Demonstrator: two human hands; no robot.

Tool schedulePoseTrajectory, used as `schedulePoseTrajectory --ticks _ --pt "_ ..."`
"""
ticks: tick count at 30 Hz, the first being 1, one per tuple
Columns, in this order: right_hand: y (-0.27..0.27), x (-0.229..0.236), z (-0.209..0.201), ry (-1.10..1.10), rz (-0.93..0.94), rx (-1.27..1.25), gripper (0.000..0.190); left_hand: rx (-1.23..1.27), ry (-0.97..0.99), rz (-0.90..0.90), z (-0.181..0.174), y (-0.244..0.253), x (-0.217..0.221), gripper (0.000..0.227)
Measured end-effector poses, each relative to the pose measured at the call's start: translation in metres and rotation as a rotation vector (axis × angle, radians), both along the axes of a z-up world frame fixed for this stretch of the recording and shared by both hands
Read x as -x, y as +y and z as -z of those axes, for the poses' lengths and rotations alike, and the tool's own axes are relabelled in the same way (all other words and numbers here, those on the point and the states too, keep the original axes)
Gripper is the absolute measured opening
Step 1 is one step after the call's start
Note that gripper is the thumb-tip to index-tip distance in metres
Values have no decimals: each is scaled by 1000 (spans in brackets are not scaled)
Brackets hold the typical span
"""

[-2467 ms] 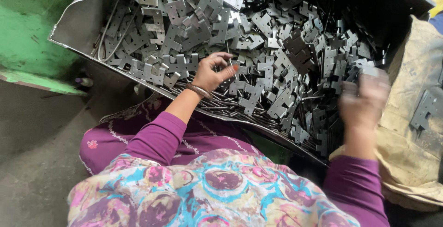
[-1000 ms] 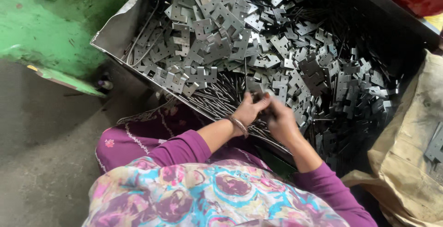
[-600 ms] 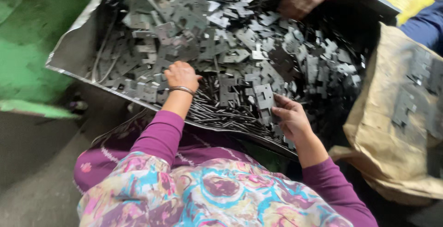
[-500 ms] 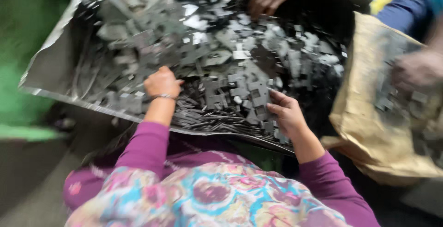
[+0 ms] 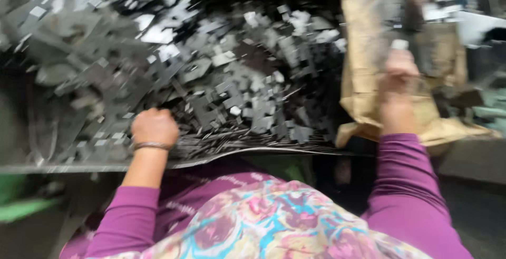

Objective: The person inserts metal rods into small metal brackets and places the assembled units into a large metal bin. The person handles the parts one at a time, repeatedly picking up brackets and rods, inserting the rods, and depositing the finished assemblies.

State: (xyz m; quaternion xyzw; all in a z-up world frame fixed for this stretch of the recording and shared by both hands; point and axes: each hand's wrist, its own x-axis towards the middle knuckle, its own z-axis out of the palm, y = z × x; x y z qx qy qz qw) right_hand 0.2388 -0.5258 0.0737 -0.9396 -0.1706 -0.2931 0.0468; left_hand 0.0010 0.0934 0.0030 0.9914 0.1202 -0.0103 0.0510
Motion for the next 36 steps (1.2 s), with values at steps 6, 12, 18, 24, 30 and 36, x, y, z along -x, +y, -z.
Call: schedulePoseTrajectory --ticks 6,12,18,24,30,36 --pt "52 15 -24 -20 -13 317 32 363 -624 262 -2 -17 26 16" --pt "282 83 9 365 -514 -67 38 2342 -686 -373 -22 -24 14 21" --pt "380 115 38 615 -353 151 77 2650 -960 -304 -38 33 26 32" --pt "387 107 49 729 -165 57 100 814 -460 -167 -9 9 -20 25" --pt "366 104 63 666 -354 -133 42 587 -65 -361 5 -31 -72 54" --pt "329 89 34 1084 -302 -1003 41 728 -213 -424 29 -27 -65 42"
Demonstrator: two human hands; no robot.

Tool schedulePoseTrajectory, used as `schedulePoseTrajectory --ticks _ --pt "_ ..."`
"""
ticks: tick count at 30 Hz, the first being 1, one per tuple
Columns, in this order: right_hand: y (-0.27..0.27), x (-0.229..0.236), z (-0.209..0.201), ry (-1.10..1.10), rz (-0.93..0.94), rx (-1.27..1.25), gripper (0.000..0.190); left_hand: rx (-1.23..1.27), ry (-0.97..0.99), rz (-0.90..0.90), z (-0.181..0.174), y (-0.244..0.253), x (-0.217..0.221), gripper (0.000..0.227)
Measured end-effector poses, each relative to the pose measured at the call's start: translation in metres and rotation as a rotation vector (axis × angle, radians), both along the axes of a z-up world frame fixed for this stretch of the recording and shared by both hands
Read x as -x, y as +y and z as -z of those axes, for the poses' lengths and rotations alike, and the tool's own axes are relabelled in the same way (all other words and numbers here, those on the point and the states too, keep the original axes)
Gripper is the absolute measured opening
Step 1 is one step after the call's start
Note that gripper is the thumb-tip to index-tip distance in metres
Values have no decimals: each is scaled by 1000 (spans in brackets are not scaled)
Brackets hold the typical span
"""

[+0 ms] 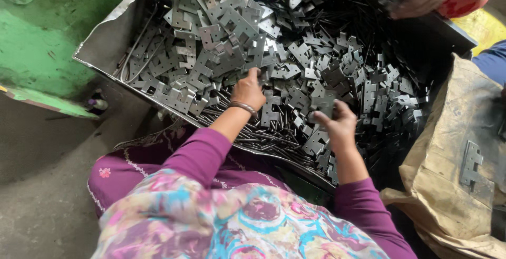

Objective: The person inserts metal rods into small metal brackets and places the assembled units into a large metal bin. The person handles the parts one at a time, repeatedly picking up brackets and rods, inserting the rods, and depositing the finished assemblies.

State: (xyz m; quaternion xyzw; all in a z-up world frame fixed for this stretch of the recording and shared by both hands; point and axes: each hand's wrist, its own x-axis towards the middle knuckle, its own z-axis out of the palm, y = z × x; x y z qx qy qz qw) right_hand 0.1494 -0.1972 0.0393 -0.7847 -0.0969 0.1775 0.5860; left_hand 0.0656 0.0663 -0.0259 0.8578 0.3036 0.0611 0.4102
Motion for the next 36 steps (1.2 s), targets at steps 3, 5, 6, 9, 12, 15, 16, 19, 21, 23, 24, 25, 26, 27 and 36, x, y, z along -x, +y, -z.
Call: schedulePoseTrajectory --ticks 3,5,6,9,12,15,16,19,21,23,24,25,26,27,36 --pt "-15 -3 -23 378 193 -274 44 218 -412 77 16 16 28 23" --pt "-12 1 -34 531 232 -413 43 935 -438 -94 18 16 47 17" --pt "-6 4 -38 440 151 -381 46 1290 -448 -186 16 14 54 14" --pt "25 30 -34 122 -114 -281 51 1723 -648 -140 7 -11 63 27" --pt "49 64 -23 -307 -336 -42 53 2033 -625 -155 11 -47 54 32" --pt "59 87 -17 -657 -521 248 62 2107 -801 -167 21 -77 52 57" --pt "59 90 -17 -747 -603 241 65 2009 -744 -66 23 -83 52 63" --pt "49 84 -20 -502 -482 322 58 1528 -560 179 23 -81 50 75" --pt "36 73 -25 -57 -278 70 55 967 -404 274 14 -68 48 92" --pt "24 62 -32 479 -39 -509 56 169 -68 503 1 -22 44 87" --pt "19 58 -36 535 1 -516 54 -19 235 472 -6 2 53 71" --pt "14 54 -42 570 50 -535 51 -390 490 356 -15 22 60 57" --pt "11 49 -46 606 98 -555 48 -810 454 259 -22 43 74 20" --pt "-4 48 -55 595 65 -574 50 -717 564 248 -26 56 81 16" --pt "-176 -34 -51 -1048 219 704 43 -833 455 444 -31 40 91 40"
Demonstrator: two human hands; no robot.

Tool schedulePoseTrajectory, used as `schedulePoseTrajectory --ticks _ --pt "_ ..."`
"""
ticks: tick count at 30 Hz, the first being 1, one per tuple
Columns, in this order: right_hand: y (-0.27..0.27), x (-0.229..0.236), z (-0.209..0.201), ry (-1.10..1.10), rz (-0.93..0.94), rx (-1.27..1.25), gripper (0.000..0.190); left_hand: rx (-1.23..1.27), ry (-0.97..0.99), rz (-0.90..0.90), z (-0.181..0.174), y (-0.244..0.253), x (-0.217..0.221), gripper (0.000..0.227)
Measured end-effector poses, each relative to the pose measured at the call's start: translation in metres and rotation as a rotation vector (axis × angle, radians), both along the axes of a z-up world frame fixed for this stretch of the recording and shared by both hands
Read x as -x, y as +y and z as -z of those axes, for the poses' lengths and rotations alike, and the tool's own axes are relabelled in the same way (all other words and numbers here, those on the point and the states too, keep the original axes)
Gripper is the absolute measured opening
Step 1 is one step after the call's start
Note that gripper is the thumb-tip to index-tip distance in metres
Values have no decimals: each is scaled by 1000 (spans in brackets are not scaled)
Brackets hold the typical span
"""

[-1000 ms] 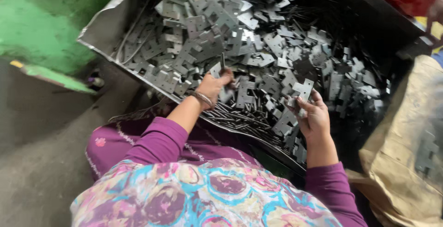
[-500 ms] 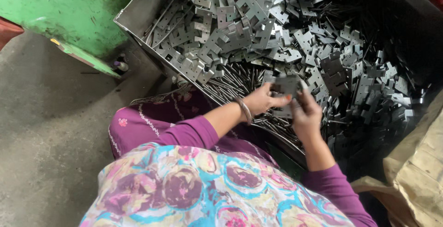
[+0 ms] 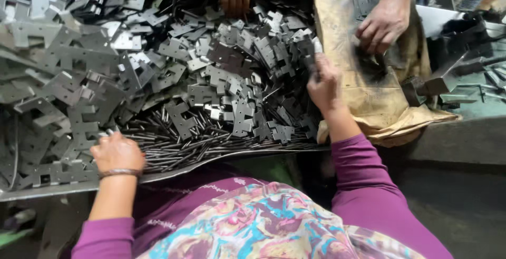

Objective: The person inserts metal rods into small metal brackets and places the assembled units into a large metal bin. The person handles the parts one at a time, repeatedly picking up brackets and rods, inserting the rods, and depositing the finished assemblies.

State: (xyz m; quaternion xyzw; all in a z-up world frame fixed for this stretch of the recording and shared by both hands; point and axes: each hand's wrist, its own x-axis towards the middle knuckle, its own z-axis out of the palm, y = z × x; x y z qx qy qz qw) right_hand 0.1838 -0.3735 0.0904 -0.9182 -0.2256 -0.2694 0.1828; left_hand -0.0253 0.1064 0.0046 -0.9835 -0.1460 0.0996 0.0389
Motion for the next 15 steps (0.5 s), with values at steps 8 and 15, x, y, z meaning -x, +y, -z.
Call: schedulePoseTrajectory --ticks 8,15 --pt "-157 -43 -2 -171 229 557 29 746 -626 183 -3 -70 -1 28" --pt "-19 5 -21 136 72 412 39 2637 -976 -501 -11 -20 4 48"
